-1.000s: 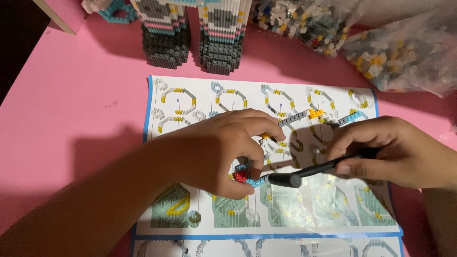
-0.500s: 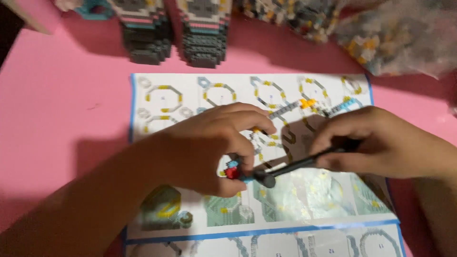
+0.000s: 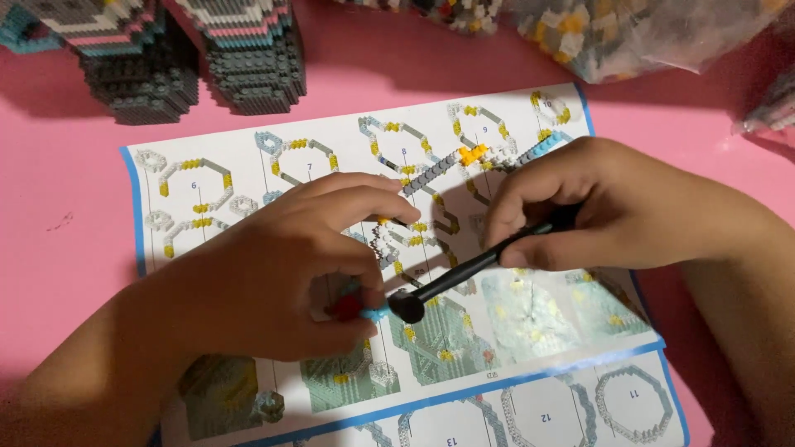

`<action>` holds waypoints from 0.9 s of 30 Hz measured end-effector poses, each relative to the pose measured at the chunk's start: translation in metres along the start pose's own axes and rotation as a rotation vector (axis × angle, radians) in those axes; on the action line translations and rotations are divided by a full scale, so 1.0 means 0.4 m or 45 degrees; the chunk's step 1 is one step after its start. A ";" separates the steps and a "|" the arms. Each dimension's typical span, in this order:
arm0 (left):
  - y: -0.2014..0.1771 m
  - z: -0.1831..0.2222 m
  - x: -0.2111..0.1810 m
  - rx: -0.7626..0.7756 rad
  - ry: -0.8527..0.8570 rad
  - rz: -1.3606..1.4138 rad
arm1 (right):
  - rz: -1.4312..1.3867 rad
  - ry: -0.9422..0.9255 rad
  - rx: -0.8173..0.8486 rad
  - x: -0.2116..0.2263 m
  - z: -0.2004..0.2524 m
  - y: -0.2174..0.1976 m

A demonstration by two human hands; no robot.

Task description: Assembling a complex structure using small plastic building blocks following a printed instruction manual.

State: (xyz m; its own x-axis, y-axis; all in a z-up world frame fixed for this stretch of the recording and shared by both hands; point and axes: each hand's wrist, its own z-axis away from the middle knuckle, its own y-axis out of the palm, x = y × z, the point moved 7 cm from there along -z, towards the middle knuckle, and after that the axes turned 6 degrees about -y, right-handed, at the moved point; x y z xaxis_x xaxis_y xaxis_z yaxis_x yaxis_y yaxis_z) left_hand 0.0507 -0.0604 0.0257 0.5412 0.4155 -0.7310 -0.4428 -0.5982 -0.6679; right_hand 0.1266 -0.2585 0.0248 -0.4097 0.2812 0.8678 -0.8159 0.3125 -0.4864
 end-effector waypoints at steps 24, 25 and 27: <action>0.000 0.003 0.006 -0.061 -0.027 0.046 | 0.021 0.022 0.026 -0.023 0.021 -0.074; 0.000 0.003 0.007 -0.061 -0.019 0.038 | 0.029 0.019 0.019 -0.019 0.023 -0.077; 0.014 0.002 0.029 0.014 -0.125 0.070 | 0.109 -0.021 0.034 -0.011 0.026 -0.077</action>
State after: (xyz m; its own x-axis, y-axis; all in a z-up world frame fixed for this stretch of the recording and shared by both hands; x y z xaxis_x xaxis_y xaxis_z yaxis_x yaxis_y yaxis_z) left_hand 0.0541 -0.0584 0.0135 0.4432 0.4479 -0.7765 -0.4779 -0.6148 -0.6274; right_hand 0.1493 -0.2787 0.0371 -0.4849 0.2912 0.8247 -0.7880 0.2637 -0.5564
